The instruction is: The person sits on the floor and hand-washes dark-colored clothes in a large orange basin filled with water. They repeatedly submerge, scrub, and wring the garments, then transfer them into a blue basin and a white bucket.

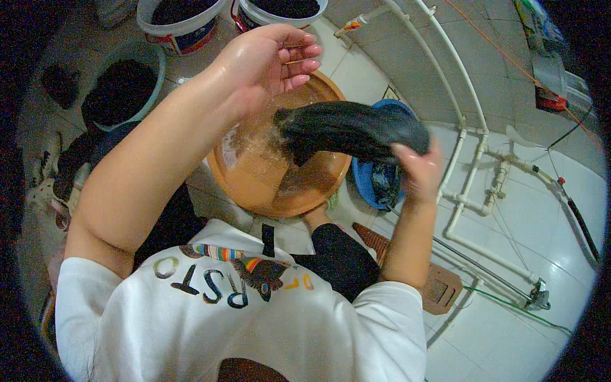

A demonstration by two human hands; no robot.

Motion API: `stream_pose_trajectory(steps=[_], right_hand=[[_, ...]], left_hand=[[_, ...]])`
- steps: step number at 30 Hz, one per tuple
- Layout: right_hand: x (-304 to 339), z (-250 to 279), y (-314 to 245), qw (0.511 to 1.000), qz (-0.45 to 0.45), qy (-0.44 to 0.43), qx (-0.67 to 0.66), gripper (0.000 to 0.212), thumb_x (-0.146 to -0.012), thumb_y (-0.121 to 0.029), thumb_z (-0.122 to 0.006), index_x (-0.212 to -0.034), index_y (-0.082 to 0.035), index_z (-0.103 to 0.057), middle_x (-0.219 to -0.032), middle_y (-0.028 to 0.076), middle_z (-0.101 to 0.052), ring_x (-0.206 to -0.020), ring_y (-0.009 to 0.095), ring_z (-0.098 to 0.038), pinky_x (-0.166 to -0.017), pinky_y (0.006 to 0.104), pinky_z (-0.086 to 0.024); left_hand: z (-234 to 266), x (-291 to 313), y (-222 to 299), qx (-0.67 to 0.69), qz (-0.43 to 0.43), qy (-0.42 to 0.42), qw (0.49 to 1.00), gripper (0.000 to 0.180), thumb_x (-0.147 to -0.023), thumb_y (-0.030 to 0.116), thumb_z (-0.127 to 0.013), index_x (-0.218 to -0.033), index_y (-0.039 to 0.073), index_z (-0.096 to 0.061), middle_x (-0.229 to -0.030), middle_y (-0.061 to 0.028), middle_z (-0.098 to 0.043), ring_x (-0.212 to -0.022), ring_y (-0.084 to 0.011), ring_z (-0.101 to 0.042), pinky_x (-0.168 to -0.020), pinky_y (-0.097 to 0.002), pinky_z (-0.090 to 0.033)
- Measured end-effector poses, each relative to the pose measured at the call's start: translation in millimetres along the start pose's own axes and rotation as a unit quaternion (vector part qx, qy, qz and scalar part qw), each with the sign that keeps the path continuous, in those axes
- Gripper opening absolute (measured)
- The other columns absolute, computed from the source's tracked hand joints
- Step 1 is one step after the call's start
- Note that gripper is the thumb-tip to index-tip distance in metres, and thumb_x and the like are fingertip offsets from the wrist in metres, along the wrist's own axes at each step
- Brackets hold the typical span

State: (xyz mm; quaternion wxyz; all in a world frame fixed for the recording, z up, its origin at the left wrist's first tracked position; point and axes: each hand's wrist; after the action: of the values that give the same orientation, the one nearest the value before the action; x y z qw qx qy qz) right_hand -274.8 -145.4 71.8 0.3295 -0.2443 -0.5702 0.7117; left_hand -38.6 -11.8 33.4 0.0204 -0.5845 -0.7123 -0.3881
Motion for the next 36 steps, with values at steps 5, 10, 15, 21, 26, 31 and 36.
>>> stream_pose_trajectory(steps=[5, 10, 15, 21, 26, 31, 36], right_hand=[[3.8, 16.6, -58.4, 0.969, 0.176, 0.074, -0.160, 0.039, -0.070, -0.012, -0.052, -0.104, 0.006, -0.052, -0.098, 0.019, -0.058, -0.090, 0.031, -0.057, -0.083, 0.0403, -0.045], [-16.6, 20.0, -23.0, 0.970, 0.136, 0.120, -0.160, 0.036, -0.077, -0.018, -0.048, -0.105, 0.005, -0.053, -0.103, 0.016, -0.057, -0.098, 0.029, -0.053, -0.090, 0.0409, -0.040], [-24.2, -5.8, 74.6, 0.985, -0.088, 0.091, -0.121, 0.033, -0.071, -0.003, -0.061, -0.101, -0.001, -0.048, -0.095, 0.011, -0.058, -0.084, 0.024, -0.058, -0.077, 0.0353, -0.048], [-1.6, -9.2, 257.5, 0.944, -0.300, 0.034, -0.130, 0.037, -0.073, -0.006, -0.061, -0.107, -0.001, -0.048, -0.097, 0.008, -0.057, -0.088, 0.019, -0.056, -0.075, 0.0301, -0.046], [34.4, 12.4, 416.7, 0.874, -0.466, 0.096, 0.103, 0.081, -0.065, -0.020, -0.070, -0.130, -0.007, -0.024, -0.120, 0.018, -0.042, -0.104, 0.030, -0.045, -0.080, 0.0394, -0.043], [9.7, -34.1, 384.4, 0.867, -0.229, 0.043, 0.441, 0.095, -0.064, -0.021, -0.070, -0.136, -0.009, -0.009, -0.128, 0.030, -0.029, -0.114, 0.042, -0.037, -0.089, 0.0460, -0.038], [6.7, -35.9, 451.2, 0.852, -0.317, -0.118, 0.400, 0.078, -0.068, -0.020, -0.061, -0.132, -0.006, -0.019, -0.124, 0.027, -0.037, -0.109, 0.042, -0.042, -0.089, 0.0443, -0.038]], left_hand=[[-3.9, -5.1, -5.6, 0.004, 0.015, -0.004, 1.000, 0.017, -0.081, 0.023, -0.049, -0.086, 0.009, -0.056, -0.084, -0.0010, -0.059, -0.077, -0.0114, -0.055, -0.071, -0.0252, -0.042], [-8.5, -7.1, -9.8, -0.001, 0.017, 0.014, 1.000, 0.017, -0.081, 0.023, -0.050, -0.087, 0.008, -0.057, -0.083, -0.0017, -0.059, -0.077, -0.0123, -0.055, -0.070, -0.0255, -0.042], [-7.7, -7.6, -11.8, -0.011, 0.025, 0.007, 1.000, 0.018, -0.082, 0.023, -0.049, -0.089, 0.008, -0.055, -0.085, -0.0022, -0.059, -0.077, -0.0128, -0.055, -0.071, -0.0257, -0.042], [-10.7, -12.4, -16.7, -0.016, 0.035, 0.033, 0.999, 0.018, -0.082, 0.022, -0.049, -0.090, 0.007, -0.054, -0.086, -0.0034, -0.059, -0.078, -0.0133, -0.055, -0.071, -0.0258, -0.042], [-12.4, -18.8, -23.8, -0.020, 0.059, 0.015, 0.998, 0.019, -0.081, 0.023, -0.050, -0.092, 0.007, -0.054, -0.089, -0.0041, -0.059, -0.080, -0.0148, -0.056, -0.071, -0.0256, -0.043], [-13.7, -18.1, -27.6, -0.022, 0.060, 0.030, 0.998, 0.021, -0.082, 0.022, -0.049, -0.094, 0.006, -0.055, -0.091, -0.0047, -0.059, -0.082, -0.0157, -0.056, -0.073, -0.0263, -0.044], [-20.9, -31.5, -38.8, -0.046, 0.092, 0.028, 0.994, 0.024, -0.084, 0.024, -0.044, -0.096, 0.005, -0.055, -0.091, -0.0051, -0.059, -0.083, -0.0163, -0.056, -0.074, -0.0268, -0.044]])
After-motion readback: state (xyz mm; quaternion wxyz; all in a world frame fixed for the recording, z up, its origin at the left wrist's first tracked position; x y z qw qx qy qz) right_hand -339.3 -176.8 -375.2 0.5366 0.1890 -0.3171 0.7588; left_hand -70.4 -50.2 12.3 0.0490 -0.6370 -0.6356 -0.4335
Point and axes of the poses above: each hand's wrist, its own x-axis away from the middle knuckle, its own z-axis out of the back of the hand, y = z × x
